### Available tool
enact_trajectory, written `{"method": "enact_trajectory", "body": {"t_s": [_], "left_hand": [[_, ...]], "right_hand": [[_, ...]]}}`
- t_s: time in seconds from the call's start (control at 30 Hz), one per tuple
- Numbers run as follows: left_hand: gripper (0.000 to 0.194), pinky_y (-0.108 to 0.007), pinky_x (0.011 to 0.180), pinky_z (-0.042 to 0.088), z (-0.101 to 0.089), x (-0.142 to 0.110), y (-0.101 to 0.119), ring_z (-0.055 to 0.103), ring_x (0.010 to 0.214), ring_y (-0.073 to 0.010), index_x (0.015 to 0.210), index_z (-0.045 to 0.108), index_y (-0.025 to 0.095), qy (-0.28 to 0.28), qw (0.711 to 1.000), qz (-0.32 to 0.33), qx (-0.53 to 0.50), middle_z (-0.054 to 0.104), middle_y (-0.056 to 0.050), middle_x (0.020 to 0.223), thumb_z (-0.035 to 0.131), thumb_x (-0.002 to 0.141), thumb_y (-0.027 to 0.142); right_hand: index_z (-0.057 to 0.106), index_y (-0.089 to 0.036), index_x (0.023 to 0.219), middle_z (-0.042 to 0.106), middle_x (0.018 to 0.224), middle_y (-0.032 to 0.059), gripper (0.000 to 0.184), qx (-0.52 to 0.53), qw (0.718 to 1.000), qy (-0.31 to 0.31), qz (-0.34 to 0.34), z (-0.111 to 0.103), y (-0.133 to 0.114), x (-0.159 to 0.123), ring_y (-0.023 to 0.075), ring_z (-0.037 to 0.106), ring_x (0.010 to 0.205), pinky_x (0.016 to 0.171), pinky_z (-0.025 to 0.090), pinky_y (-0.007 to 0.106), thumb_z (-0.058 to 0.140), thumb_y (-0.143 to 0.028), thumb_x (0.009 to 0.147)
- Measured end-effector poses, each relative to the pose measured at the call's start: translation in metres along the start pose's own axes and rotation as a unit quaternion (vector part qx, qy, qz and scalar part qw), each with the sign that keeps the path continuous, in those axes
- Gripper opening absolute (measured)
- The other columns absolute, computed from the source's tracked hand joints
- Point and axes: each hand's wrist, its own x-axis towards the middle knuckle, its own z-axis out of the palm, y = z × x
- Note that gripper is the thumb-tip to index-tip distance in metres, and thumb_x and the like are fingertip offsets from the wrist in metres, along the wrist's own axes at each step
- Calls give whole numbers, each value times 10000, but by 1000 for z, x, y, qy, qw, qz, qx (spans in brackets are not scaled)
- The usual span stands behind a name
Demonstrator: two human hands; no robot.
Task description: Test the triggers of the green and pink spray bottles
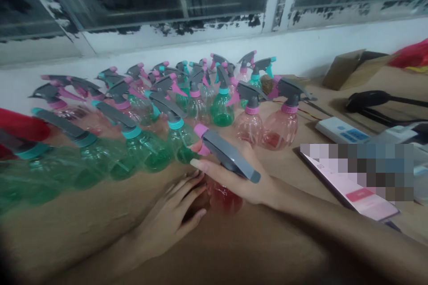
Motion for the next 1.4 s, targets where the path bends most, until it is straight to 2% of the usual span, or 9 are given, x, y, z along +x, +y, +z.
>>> {"method": "enact_trajectory", "body": {"t_s": [0.3,0.47,0.7,0.93,1.1,1.27,1.4], "left_hand": [[440,-487,1050,387,-2,0,1,393,1323,-271,1303,463,136,-6,1000,-2,0,446,-138,1424,514,921,349],[422,-492,1045,393,-1,0,1,406,1314,-272,1287,471,140,10,1000,4,-3,462,-135,1412,519,916,334],[428,-488,1047,393,-1,0,0,405,1314,-267,1288,470,145,6,1000,-1,-2,456,-131,1416,526,913,343],[445,-492,1057,380,0,0,1,388,1325,-268,1302,462,134,1,1000,-1,1,448,-135,1422,529,913,340],[440,-492,1055,383,0,0,1,398,1319,-268,1298,468,136,1,1000,-3,2,453,-134,1419,534,910,333],[442,-485,1057,380,1,0,0,389,1326,-266,1303,461,138,8,1000,1,-8,447,-133,1423,527,914,336],[438,-488,1053,383,1,-1,0,395,1321,-270,1298,465,140,9,1000,0,-11,451,-135,1419,533,909,331]], "right_hand": [[602,-249,1004,644,968,27,225,11,1000,7,-18,0,0,0,186,643,846,783,530,339,619,-394,833],[611,-258,973,645,891,12,200,8,1000,17,-16,0,-2,0,177,637,788,736,530,331,638,-378,815],[612,-253,976,623,819,7,209,-7,1000,19,-14,-1,-4,0,172,610,723,703,524,335,634,-386,816],[620,-244,988,651,877,17,221,-6,1000,16,-15,-1,-3,0,174,627,749,701,529,328,629,-383,816],[608,-264,1007,629,791,1,248,-6,1000,6,2,-1,-1,-1,179,616,709,697,530,340,621,-423,817],[608,-262,999,638,885,16,238,-5,1000,7,1,-1,-2,0,181,630,766,732,530,341,632,-406,811],[604,-264,981,614,791,-3,225,-6,1000,10,-1,-1,-2,0,165,603,689,681,512,325,638,-405,810]]}}
